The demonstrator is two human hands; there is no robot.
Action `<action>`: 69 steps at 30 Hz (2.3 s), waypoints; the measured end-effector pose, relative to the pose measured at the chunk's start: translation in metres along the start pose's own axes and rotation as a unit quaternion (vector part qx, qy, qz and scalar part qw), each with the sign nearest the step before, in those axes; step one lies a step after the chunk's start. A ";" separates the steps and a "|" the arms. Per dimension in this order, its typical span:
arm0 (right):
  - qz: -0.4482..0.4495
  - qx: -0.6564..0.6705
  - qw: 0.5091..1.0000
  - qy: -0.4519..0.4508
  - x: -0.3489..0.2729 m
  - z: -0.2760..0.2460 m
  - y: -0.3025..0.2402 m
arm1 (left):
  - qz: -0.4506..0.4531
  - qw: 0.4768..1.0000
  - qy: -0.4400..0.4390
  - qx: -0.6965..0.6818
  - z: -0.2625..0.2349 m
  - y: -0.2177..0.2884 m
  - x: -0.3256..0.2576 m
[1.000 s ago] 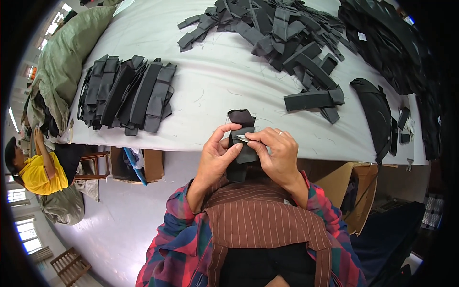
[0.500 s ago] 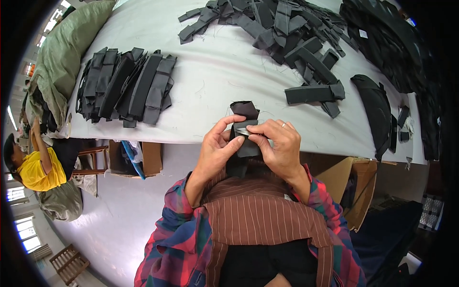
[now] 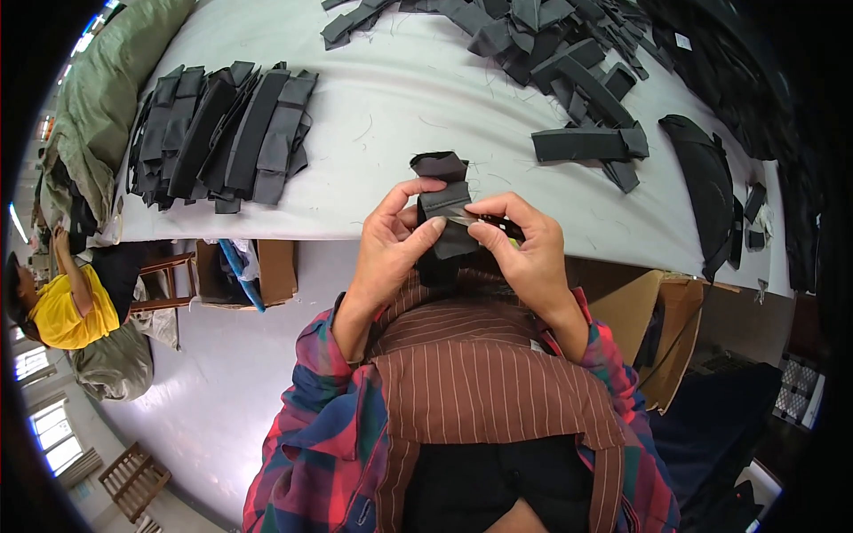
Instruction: Trimming excess threads or edges from fabric straps using a small thread cutter.
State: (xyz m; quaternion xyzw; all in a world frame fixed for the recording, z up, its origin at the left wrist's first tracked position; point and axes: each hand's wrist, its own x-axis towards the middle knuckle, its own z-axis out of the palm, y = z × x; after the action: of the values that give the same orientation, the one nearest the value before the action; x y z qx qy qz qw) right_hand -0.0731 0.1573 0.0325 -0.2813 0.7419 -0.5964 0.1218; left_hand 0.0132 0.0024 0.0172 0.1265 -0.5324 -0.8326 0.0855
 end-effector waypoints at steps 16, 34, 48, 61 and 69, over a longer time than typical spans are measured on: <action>-0.128 -0.184 0.972 -0.064 -0.010 0.000 -0.009 | -0.009 0.997 0.063 -0.036 -0.001 0.003 0.002; 0.049 -0.032 0.998 -0.029 0.012 -0.012 0.002 | -0.039 0.997 0.023 -0.062 0.002 0.011 0.002; 0.018 0.005 1.000 -0.011 0.014 -0.006 0.000 | -0.137 0.962 -0.047 -0.230 -0.007 0.001 0.004; 0.005 -0.043 0.999 0.019 0.013 -0.002 -0.002 | -0.139 0.962 0.003 -0.234 -0.006 -0.003 0.001; -0.008 -0.025 1.000 0.004 0.008 -0.001 -0.011 | -0.119 0.964 -0.002 -0.238 -0.007 -0.003 0.001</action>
State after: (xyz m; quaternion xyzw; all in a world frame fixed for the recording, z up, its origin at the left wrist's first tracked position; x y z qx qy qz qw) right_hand -0.0769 0.1518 0.0445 -0.2881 0.7548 -0.5794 0.1072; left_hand 0.0143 -0.0030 0.0110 0.1634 -0.3007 -0.9395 0.0127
